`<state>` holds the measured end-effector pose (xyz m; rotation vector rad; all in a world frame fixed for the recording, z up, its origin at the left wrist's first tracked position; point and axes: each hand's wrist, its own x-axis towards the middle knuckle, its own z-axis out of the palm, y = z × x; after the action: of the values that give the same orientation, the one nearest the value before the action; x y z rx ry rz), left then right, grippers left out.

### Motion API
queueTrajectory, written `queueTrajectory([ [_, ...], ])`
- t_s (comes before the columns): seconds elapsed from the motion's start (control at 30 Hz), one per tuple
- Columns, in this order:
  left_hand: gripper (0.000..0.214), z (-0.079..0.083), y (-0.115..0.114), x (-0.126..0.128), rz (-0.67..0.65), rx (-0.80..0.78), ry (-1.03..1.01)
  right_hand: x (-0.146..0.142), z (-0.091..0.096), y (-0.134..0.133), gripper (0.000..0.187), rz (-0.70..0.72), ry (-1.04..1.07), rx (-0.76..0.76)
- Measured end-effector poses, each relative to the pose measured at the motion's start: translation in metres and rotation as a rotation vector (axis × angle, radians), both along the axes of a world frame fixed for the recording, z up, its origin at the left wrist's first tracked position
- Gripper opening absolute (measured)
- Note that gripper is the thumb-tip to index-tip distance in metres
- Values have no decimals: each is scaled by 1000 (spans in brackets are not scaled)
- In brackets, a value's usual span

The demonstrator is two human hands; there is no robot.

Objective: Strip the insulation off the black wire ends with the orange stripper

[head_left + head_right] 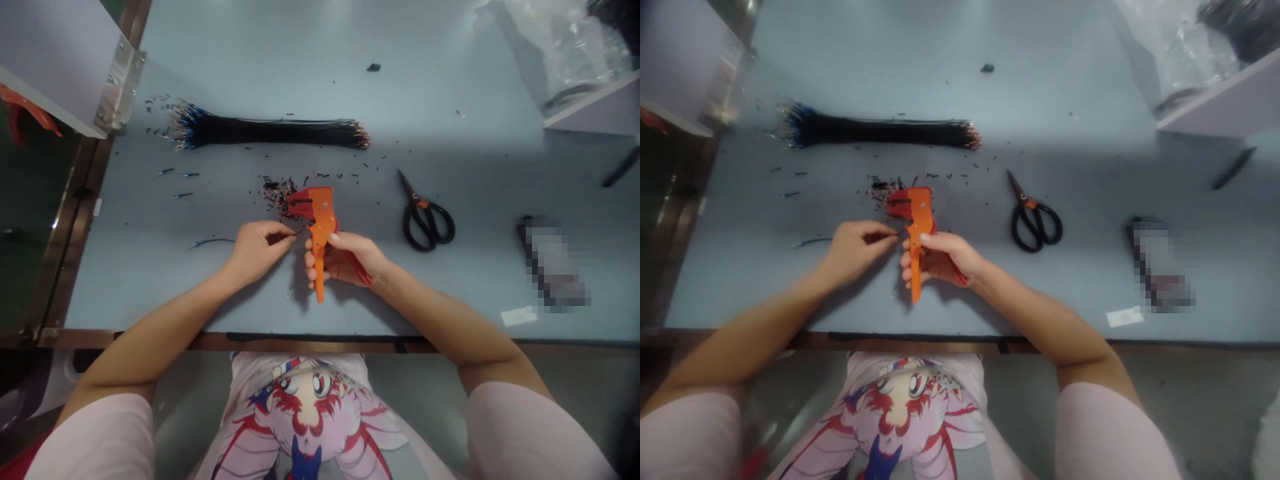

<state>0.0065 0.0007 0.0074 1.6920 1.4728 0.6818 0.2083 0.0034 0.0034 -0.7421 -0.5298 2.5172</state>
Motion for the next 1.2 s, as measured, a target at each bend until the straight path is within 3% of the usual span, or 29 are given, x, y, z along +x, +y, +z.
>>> queueTrajectory([
  [0.17,13,4,19,-22,219,117,-10,17,17,2,24,-73,-85,161],
  [0.27,11,4,35,-41,372,142,-59,10,18,-16,28,105,-87,165],
  [0.4,6,5,49,-64,516,229,-106,-21,0,-40,28,453,-31,178],
  [0.47,5,5,53,-71,548,285,-111,-36,-11,-33,28,461,-83,198],
  [0.53,5,5,55,-74,548,314,-103,-45,-16,-11,30,290,-119,217],
  [0.63,3,4,56,-74,529,315,-108,-45,-8,31,22,47,-199,374],
  [0.73,6,2,51,-67,491,308,-125,-32,12,54,22,-42,-184,422],
  [0.9,15,-1,38,-47,368,341,-152,-8,26,26,54,-64,-194,433],
  [1.03,16,-5,30,-34,303,315,-151,4,12,-7,47,-146,-348,442],
  [1.2,16,-8,23,-28,165,430,43,10,1,-10,37,-86,-408,364],
])
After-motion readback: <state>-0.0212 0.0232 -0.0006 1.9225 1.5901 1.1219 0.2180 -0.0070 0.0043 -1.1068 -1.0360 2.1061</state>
